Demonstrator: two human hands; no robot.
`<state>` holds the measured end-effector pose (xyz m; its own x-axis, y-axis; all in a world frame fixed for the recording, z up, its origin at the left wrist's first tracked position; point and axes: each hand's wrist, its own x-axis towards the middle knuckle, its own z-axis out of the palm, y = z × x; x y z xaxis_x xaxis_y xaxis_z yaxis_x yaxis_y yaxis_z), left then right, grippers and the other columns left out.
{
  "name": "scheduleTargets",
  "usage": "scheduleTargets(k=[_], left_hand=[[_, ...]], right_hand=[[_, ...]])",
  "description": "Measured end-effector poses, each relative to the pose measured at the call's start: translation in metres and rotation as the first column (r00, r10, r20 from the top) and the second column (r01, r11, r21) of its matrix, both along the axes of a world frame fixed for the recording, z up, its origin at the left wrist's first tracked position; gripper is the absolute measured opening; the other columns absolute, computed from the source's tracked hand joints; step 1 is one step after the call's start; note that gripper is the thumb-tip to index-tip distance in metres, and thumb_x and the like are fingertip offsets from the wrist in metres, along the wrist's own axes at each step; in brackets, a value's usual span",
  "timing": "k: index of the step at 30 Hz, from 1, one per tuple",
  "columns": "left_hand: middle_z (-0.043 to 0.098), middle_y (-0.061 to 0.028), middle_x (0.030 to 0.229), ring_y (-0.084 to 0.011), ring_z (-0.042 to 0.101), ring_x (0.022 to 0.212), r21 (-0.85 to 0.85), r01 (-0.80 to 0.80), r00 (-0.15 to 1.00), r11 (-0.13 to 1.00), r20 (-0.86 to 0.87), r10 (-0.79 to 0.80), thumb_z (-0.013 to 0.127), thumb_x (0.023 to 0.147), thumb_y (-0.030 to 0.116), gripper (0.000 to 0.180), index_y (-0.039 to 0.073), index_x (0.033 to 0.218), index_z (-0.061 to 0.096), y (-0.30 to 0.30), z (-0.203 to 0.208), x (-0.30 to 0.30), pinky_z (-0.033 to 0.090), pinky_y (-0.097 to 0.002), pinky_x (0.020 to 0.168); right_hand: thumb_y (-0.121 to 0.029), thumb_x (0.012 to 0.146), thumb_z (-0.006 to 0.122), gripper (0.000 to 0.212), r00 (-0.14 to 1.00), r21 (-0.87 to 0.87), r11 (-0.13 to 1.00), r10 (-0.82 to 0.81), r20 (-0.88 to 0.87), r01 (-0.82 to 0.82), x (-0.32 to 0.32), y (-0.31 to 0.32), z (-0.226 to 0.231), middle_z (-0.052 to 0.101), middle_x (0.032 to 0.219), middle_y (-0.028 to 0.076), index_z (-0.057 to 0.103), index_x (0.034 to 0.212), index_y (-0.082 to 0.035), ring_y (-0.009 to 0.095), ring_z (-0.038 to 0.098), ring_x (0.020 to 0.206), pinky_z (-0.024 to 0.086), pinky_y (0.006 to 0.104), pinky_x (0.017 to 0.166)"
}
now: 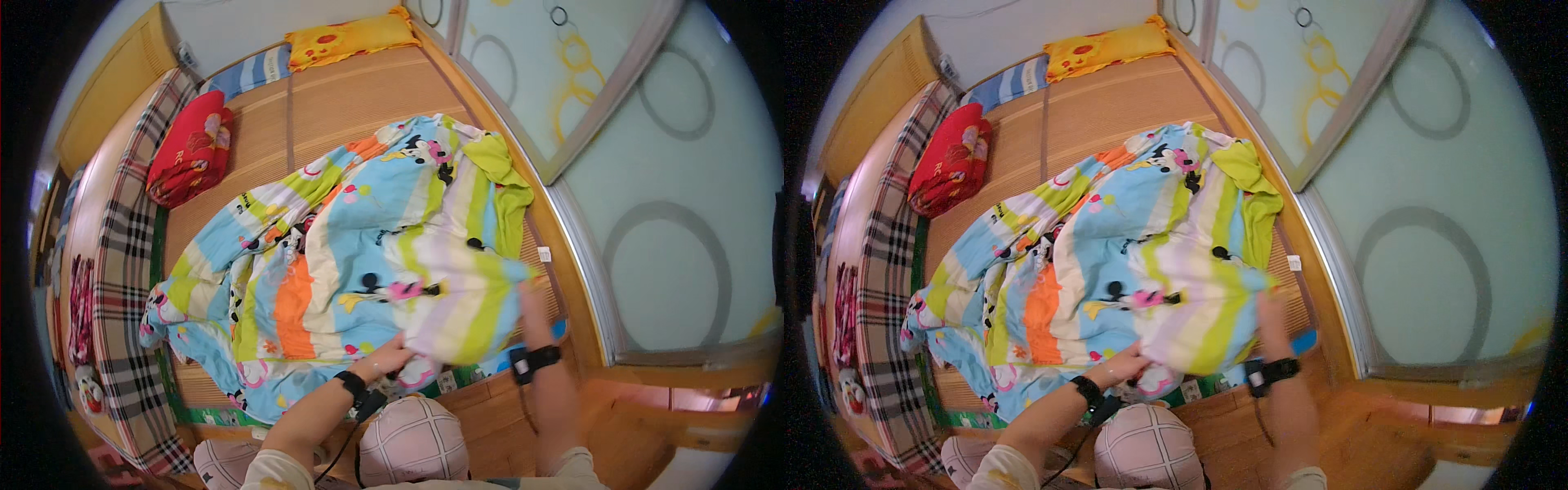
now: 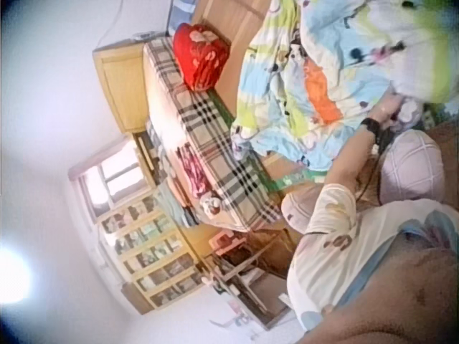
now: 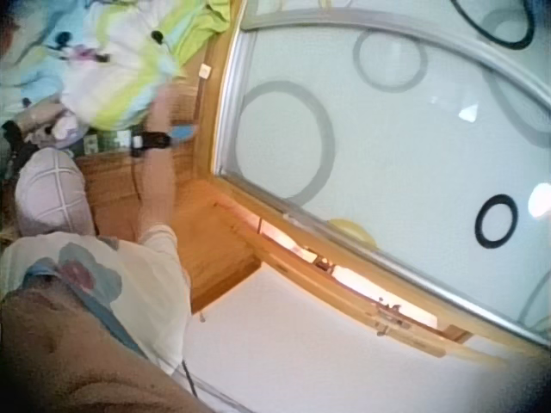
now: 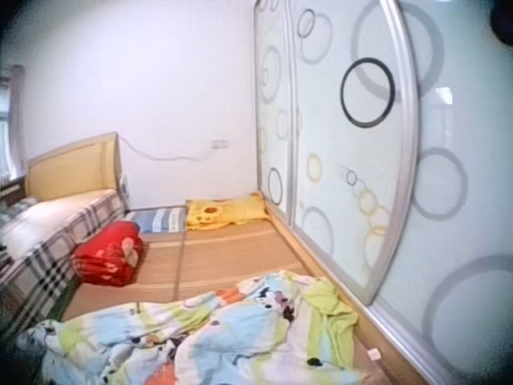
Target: The person folds a colorful Mickey Mouse-themed blanket on a bamboo mat. They smooth and align the edges, fold the blanket in half multiple times, and finish with a compact rectangular shape.
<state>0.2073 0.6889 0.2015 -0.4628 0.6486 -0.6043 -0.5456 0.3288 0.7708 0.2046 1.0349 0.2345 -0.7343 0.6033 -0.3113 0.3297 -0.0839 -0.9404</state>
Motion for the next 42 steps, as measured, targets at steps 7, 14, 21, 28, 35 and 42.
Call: scheduleTargets(k=[7, 14, 21, 28, 35, 42], left_hand=[[0.049, -0.0108, 0.143, -0.0200, 0.051, 0.125, -0.011, 0.163, 0.982, 0.987, -0.096, -0.163, 0.055, 0.100, 0.041, 0.062, 0.013, 0.151, 0.035, -0.003, 0.038, -0.040, 0.045, -0.0336, 0.102], [0.067, -0.0134, 0.120, -0.0223, 0.062, 0.106, -0.550, -0.026, 0.916, 0.835, -0.348, -0.200, 0.059, 0.095, 0.046, 0.060, 0.006, 0.140, 0.049, -0.224, 0.101, -0.118, 0.049, -0.0348, 0.092], [0.068, -0.0057, 0.104, -0.0159, 0.063, 0.081, -0.524, -0.662, 0.747, 0.535, -0.517, 0.418, 0.064, 0.091, 0.044, 0.054, 0.006, 0.129, 0.058, -0.470, 0.131, -0.085, 0.050, -0.0308, 0.066], [0.063, -0.0234, 0.115, -0.0404, 0.060, 0.109, -0.580, -0.768, 0.624, 0.271, -0.772, 0.119, 0.073, 0.082, 0.038, 0.068, 0.004, 0.135, 0.049, -0.606, -0.002, -0.009, 0.048, -0.0466, 0.096], [0.030, -0.0207, 0.156, -0.0437, 0.032, 0.140, -0.513, -0.810, 0.400, 0.282, -0.837, -0.375, 0.077, 0.070, 0.019, 0.082, 0.016, 0.144, 0.044, -0.636, -0.009, -0.055, 0.031, -0.0515, 0.112], [0.044, -0.0192, 0.143, -0.0373, 0.052, 0.122, -0.679, -0.566, 0.536, 0.468, -0.734, -0.417, 0.074, 0.072, 0.018, 0.080, 0.025, 0.146, 0.044, -0.658, 0.011, -0.132, 0.043, -0.0487, 0.101]], right_hand=[[-0.011, 0.093, 0.059, 0.042, 0.912, 0.307, 0.892, -0.220, -0.345, 0.331, -0.049, 0.141, 0.088, 0.061, 0.124, 0.015, 0.050, 0.132, 0.001, 0.024, 0.059, 0.109, 0.046, 0.0353, 0.095], [-0.016, 0.082, 0.073, 0.077, 0.949, 0.871, 0.485, -0.302, 0.090, 0.072, -0.033, 0.067, 0.011, 0.045, 0.143, 0.026, 0.035, 0.147, 0.003, 0.037, 0.044, 0.133, 0.033, 0.0426, 0.112], [-0.015, 0.077, 0.074, 0.081, 0.813, 0.702, 0.490, 0.537, 0.223, -0.517, -0.098, -0.147, -0.010, 0.042, 0.146, 0.028, 0.035, 0.145, 0.005, 0.040, 0.039, 0.138, 0.031, 0.0422, 0.116], [-0.020, 0.076, 0.073, 0.072, 0.234, 0.668, -0.197, 0.836, 0.497, -0.717, -0.136, -0.400, 0.019, 0.058, 0.126, 0.022, 0.044, 0.140, -0.002, 0.038, 0.056, 0.117, 0.046, 0.0468, 0.099], [-0.014, 0.076, 0.072, 0.068, 0.020, 0.569, -0.495, 0.742, 0.670, -0.657, -0.129, -0.594, -0.014, 0.060, 0.113, 0.019, 0.045, 0.139, -0.008, 0.036, 0.060, 0.107, 0.049, 0.0460, 0.091], [-0.015, 0.074, 0.074, 0.066, -0.113, 0.590, -0.596, 0.749, 0.653, -0.545, -0.112, -0.666, -0.025, 0.060, 0.115, 0.016, 0.047, 0.134, -0.011, 0.035, 0.059, 0.109, 0.049, 0.0449, 0.092]])
